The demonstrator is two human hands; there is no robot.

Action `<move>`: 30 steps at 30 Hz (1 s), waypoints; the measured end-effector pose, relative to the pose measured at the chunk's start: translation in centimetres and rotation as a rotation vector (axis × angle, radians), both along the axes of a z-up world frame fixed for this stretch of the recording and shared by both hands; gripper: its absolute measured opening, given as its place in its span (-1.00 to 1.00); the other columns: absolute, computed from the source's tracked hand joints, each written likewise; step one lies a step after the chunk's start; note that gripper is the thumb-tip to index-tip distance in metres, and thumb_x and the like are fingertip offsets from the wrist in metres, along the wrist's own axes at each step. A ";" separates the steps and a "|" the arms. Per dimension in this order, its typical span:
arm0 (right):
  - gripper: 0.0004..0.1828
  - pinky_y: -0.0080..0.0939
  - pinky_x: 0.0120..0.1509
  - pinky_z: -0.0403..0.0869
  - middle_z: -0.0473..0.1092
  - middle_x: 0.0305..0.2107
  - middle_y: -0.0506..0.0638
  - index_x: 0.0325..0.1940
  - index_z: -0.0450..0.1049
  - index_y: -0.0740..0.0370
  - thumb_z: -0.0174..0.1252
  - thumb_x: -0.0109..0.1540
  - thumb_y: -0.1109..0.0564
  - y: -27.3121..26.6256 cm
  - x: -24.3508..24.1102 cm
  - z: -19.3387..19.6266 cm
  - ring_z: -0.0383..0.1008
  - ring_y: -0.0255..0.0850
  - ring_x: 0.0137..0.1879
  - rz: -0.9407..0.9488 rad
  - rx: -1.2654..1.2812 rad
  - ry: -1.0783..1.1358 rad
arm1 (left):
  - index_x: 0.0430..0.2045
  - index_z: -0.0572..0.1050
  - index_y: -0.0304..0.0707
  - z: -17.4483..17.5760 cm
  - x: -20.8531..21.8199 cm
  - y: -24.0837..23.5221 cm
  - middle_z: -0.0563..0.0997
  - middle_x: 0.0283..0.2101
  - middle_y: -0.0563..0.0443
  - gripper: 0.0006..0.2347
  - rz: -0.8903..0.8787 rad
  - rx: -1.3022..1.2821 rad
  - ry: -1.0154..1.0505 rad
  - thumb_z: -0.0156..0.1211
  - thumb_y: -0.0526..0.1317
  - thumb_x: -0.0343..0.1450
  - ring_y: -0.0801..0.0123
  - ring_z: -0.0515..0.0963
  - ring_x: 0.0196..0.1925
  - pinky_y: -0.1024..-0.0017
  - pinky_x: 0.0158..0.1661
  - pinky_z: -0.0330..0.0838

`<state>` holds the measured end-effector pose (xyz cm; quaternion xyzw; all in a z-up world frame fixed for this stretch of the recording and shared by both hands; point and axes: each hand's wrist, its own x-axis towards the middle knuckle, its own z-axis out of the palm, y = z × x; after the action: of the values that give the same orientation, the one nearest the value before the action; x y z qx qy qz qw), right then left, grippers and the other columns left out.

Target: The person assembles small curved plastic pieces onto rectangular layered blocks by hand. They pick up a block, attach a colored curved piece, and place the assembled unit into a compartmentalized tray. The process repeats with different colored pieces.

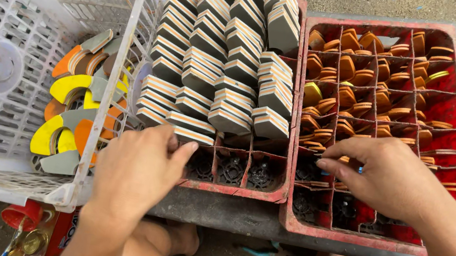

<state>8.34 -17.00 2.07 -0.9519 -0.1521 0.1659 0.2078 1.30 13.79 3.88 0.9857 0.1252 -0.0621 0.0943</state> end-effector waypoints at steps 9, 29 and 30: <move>-0.68 -0.06 -0.14 0.57 0.61 -0.42 0.10 -0.12 0.66 0.11 0.35 0.14 -0.07 1.1 -0.6 0.1 0.63 0.04 -0.30 -0.003 0.059 0.043 | -0.51 0.69 -0.41 0.0 0.9 0.8 0.63 -0.42 -0.44 -0.35 0.154 0.000 0.186 0.20 0.39 0.29 -0.28 0.65 -0.23 -0.06 -0.15 0.53; -0.66 -0.07 -0.10 0.57 0.62 -0.35 0.02 -0.09 0.68 0.03 0.34 0.16 -0.14 -0.9 -0.6 0.4 0.63 0.00 -0.23 -0.026 -0.001 0.046 | -0.63 0.64 -0.36 -4.6 2.4 1.8 0.56 -0.61 -0.43 -0.42 0.091 -0.030 -0.208 0.16 0.31 0.32 -0.30 0.61 -0.46 -0.09 -0.35 0.49; -0.67 -0.07 -0.12 0.57 0.62 -0.36 0.02 -0.10 0.68 0.03 0.34 0.15 -0.13 -1.1 -0.7 0.4 0.63 -0.01 -0.24 -0.039 0.020 0.046 | -0.65 0.64 -0.36 -4.1 2.5 1.8 0.57 -0.60 -0.42 -0.43 0.054 0.004 -0.242 0.18 0.29 0.35 -0.30 0.61 -0.46 -0.08 -0.35 0.49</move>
<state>7.64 -18.08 2.51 -0.9485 -0.1303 0.1823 0.2240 3.78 15.59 -0.19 0.9824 0.1396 0.0603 0.1084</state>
